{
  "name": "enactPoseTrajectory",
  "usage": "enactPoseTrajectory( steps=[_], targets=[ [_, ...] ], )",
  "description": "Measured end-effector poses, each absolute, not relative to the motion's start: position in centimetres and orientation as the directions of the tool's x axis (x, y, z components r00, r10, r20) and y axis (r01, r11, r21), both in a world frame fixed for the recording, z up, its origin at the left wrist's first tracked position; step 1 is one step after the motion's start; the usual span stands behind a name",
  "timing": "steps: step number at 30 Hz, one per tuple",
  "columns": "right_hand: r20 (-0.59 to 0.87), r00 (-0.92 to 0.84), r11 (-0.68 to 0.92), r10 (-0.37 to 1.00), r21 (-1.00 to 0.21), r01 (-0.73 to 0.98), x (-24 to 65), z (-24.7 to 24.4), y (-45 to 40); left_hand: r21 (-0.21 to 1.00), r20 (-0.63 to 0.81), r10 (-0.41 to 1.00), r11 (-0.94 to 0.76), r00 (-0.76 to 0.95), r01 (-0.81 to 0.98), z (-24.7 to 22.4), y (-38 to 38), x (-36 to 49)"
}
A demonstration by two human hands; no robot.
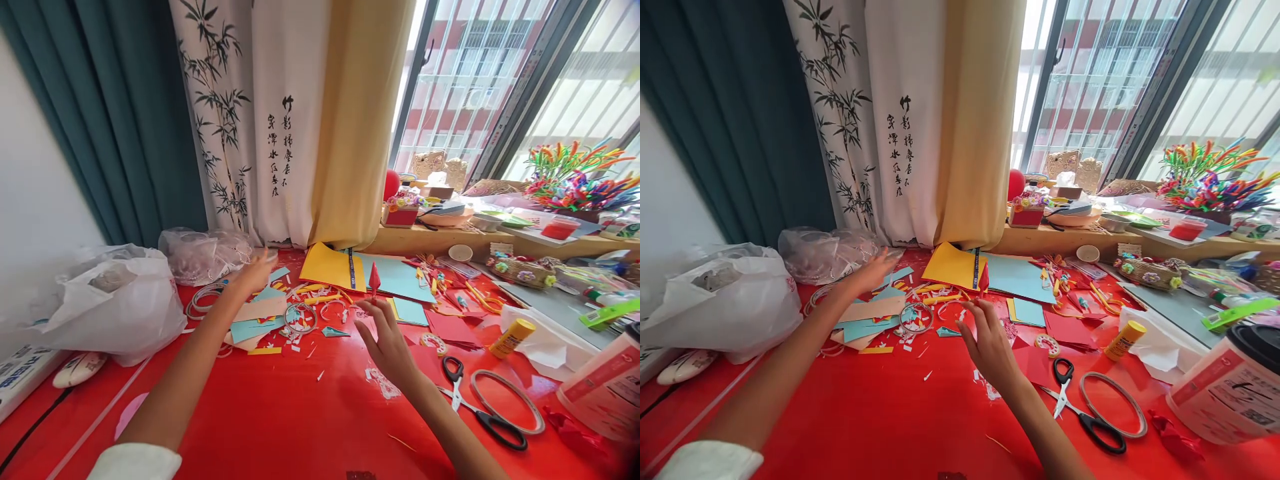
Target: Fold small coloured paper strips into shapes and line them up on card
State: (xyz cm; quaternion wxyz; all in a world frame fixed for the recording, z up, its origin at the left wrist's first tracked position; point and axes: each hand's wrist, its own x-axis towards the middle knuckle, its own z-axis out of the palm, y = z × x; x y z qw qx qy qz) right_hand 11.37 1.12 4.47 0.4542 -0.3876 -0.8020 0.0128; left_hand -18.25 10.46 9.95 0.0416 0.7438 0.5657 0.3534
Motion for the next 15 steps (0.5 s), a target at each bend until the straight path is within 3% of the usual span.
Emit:
enactPoseTrajectory(
  steps=[4,6,10,15],
  targets=[
    [0.694,-0.355,0.702,0.626,-0.303,0.645,11.5,4.2,1.3,0.326,0.156,0.882,-0.471,0.445,0.82,5.6,7.5,-14.4],
    [0.692,-0.373,0.704,0.618,-0.276,0.654,11.5,4.1,1.4,0.139,0.043,0.815,-0.578,0.578,0.804,4.2,6.0,-13.0],
    [0.688,-0.385,0.704,0.615,-0.26,0.661,11.3,3.7,1.6,-0.014,0.123,0.795,-0.598,0.595,0.802,4.1,5.0,-12.3],
    [0.659,-0.379,0.703,0.65,-0.332,0.63,10.9,3.4,1.5,0.091,0.347,0.778,-0.583,0.523,0.807,7.5,4.2,-12.3]
  ],
)
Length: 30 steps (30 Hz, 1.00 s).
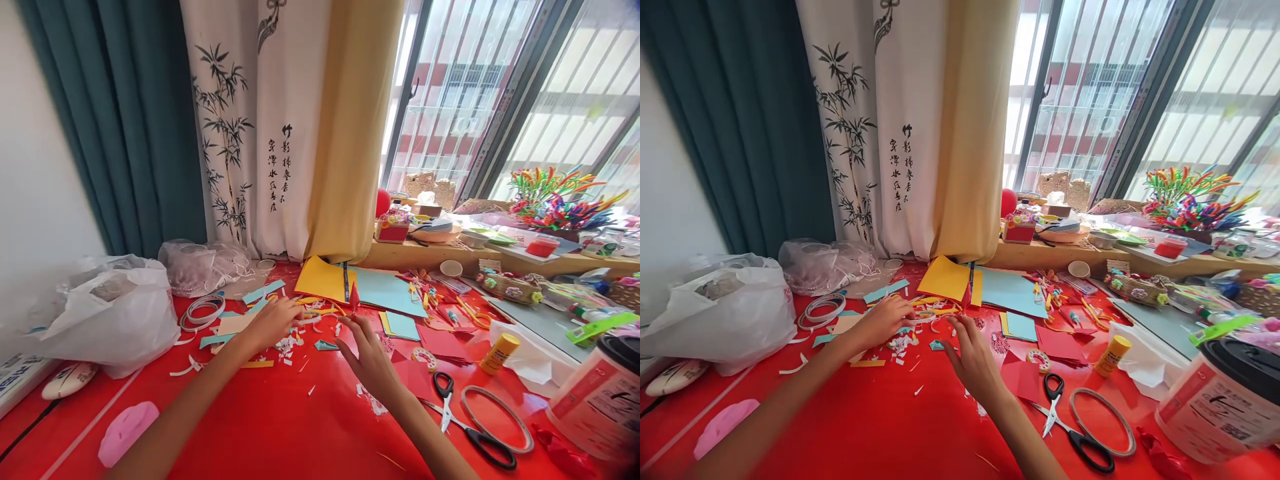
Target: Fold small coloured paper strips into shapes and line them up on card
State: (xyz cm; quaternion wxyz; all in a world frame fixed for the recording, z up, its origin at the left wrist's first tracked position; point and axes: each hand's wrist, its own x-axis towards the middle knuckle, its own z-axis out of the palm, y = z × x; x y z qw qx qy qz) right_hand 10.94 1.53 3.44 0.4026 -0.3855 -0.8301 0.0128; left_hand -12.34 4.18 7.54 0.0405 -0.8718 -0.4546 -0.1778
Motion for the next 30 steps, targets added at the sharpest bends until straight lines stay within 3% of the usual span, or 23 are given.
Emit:
enactPoseTrajectory(
  steps=[5,9,13,15,20,30],
  targets=[
    [0.638,-0.288,0.68,0.714,-0.533,0.504,10.5,4.3,0.6,0.317,0.546,0.713,-0.661,0.44,0.68,8.4,0.7,-9.2],
    [0.622,-0.233,0.663,0.748,-0.685,0.302,10.3,5.4,-0.4,0.3,0.648,0.631,-0.726,0.426,0.619,7.4,-1.0,-6.3],
    [0.579,-0.184,0.608,0.794,-0.767,0.208,10.4,6.1,-0.9,0.321,0.721,0.623,-0.689,0.304,0.65,6.6,-1.4,-5.6],
    [0.578,-0.204,0.613,0.79,-0.758,0.224,10.5,6.2,-0.9,0.33,0.763,0.598,-0.688,0.247,0.646,6.3,-1.6,-5.7],
    [0.597,-0.371,0.702,0.712,-0.628,0.336,10.3,6.0,-1.2,0.213,0.83,0.488,-0.725,0.269,0.655,6.1,-2.4,-5.2],
    [0.619,-0.413,0.744,0.668,-0.557,0.368,10.6,6.1,-1.5,0.473,0.769,0.628,-0.684,0.118,0.556,7.1,-3.6,-4.4]
  ],
)
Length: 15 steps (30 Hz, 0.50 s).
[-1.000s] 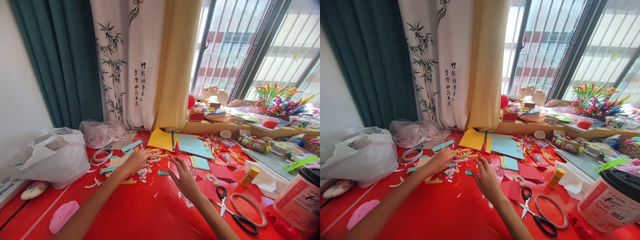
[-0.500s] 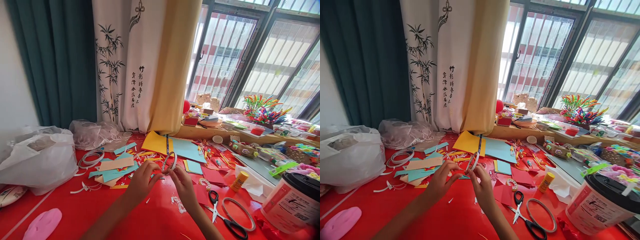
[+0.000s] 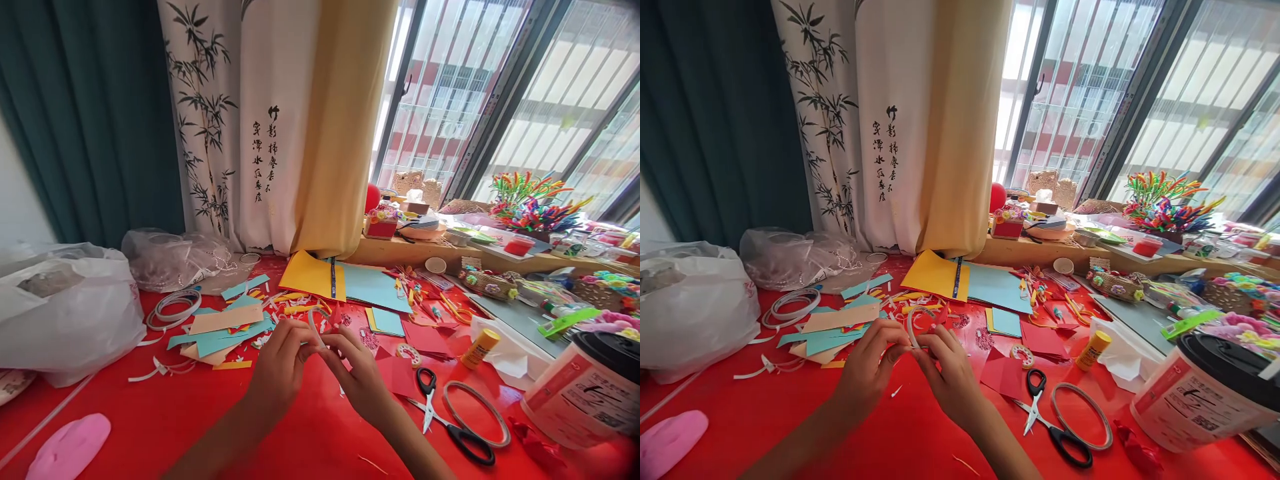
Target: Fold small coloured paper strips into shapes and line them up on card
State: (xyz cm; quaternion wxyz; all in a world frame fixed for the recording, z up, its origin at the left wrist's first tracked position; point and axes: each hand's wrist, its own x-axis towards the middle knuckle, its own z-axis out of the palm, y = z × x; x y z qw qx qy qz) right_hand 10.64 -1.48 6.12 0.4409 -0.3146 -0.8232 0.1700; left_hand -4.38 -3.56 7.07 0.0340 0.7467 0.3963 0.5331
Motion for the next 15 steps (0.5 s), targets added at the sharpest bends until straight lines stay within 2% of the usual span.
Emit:
enactPoseTrajectory(
  steps=[6,11,15],
  targets=[
    [0.619,-0.429,0.753,0.658,-0.533,0.386,10.73,6.14,-1.55,0.638,0.62,0.781,-0.561,0.08,0.528,7.56,-3.46,-4.49],
    [0.633,-0.378,0.736,0.675,-0.542,0.406,10.33,5.93,-1.47,0.648,0.6,0.787,-0.584,0.145,0.49,7.91,-3.21,-5.13],
    [0.666,-0.37,0.748,0.648,-0.467,0.471,10.23,5.87,-1.45,0.651,0.571,0.806,-0.559,0.155,0.513,7.97,-3.13,-5.35]
  ],
)
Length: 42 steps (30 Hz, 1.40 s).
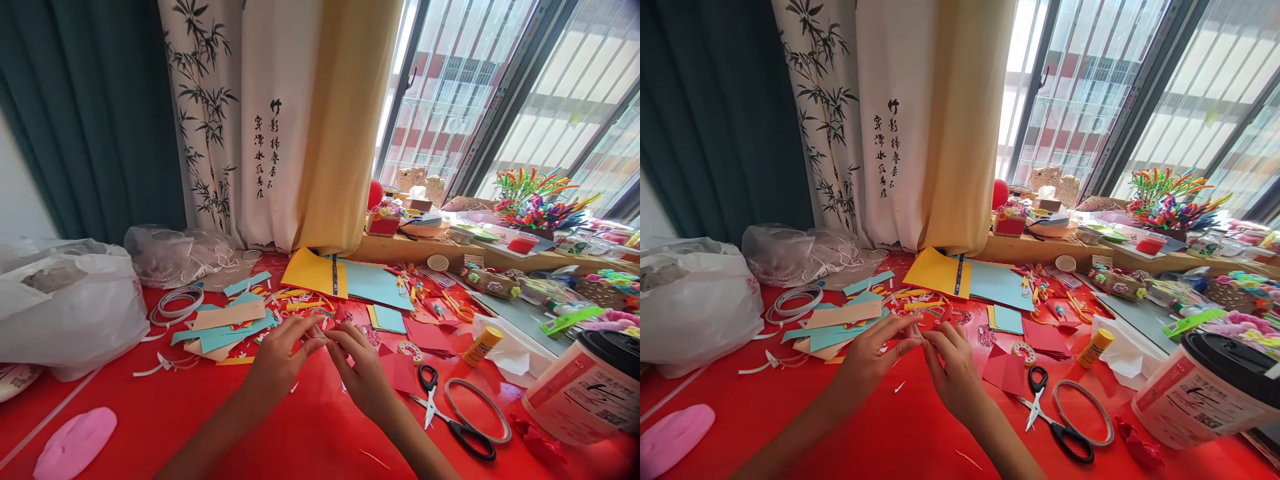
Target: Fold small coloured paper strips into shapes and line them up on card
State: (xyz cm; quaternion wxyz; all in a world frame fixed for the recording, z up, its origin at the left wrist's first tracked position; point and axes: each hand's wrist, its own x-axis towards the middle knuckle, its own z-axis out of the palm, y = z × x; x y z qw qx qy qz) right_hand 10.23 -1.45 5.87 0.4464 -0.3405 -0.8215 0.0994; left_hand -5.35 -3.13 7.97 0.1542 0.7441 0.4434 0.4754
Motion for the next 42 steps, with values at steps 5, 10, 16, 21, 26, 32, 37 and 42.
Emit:
enactPoseTrajectory(
  steps=[5,10,16,21,26,32,37,42],
  targets=[
    [0.685,-0.387,0.764,0.618,-0.407,0.5,10.2,5.4,-1.5,0.592,0.602,0.778,-0.584,0.177,0.555,7.6,-3.0,-5.0],
    [0.661,-0.362,0.742,0.658,-0.483,0.466,10.1,5.4,-1.5,0.466,0.65,0.739,-0.572,0.178,0.675,6.7,-2.7,-4.5],
    [0.591,-0.296,0.66,0.751,-0.66,0.358,9.6,5.8,-1.8,0.242,0.744,0.634,-0.551,0.212,0.799,6.0,-2.5,-4.1],
    [0.516,-0.29,0.579,0.806,-0.787,0.212,9.2,6.2,-2.3,0.098,0.815,0.511,-0.585,0.273,0.805,6.4,-2.6,-4.3],
    [0.486,-0.3,0.539,0.821,-0.833,0.127,8.9,6.3,-2.7,-0.05,0.859,0.382,-0.6,0.342,0.798,6.4,-2.6,-5.0],
    [0.482,-0.309,0.535,0.82,-0.837,0.116,8.8,6.5,-3.3,-0.145,0.868,0.279,-0.648,0.411,0.748,6.4,-2.7,-5.8],
    [0.52,-0.32,0.583,0.792,-0.8,0.141,8.8,6.8,-3.8,-0.179,0.878,0.214,-0.683,0.429,0.708,6.3,-2.8,-6.3],
    [0.568,-0.312,0.639,0.762,-0.74,0.212,9.0,6.5,-3.3,-0.056,0.864,0.298,-0.744,0.405,0.666,6.6,-3.0,-5.9]
  ],
)
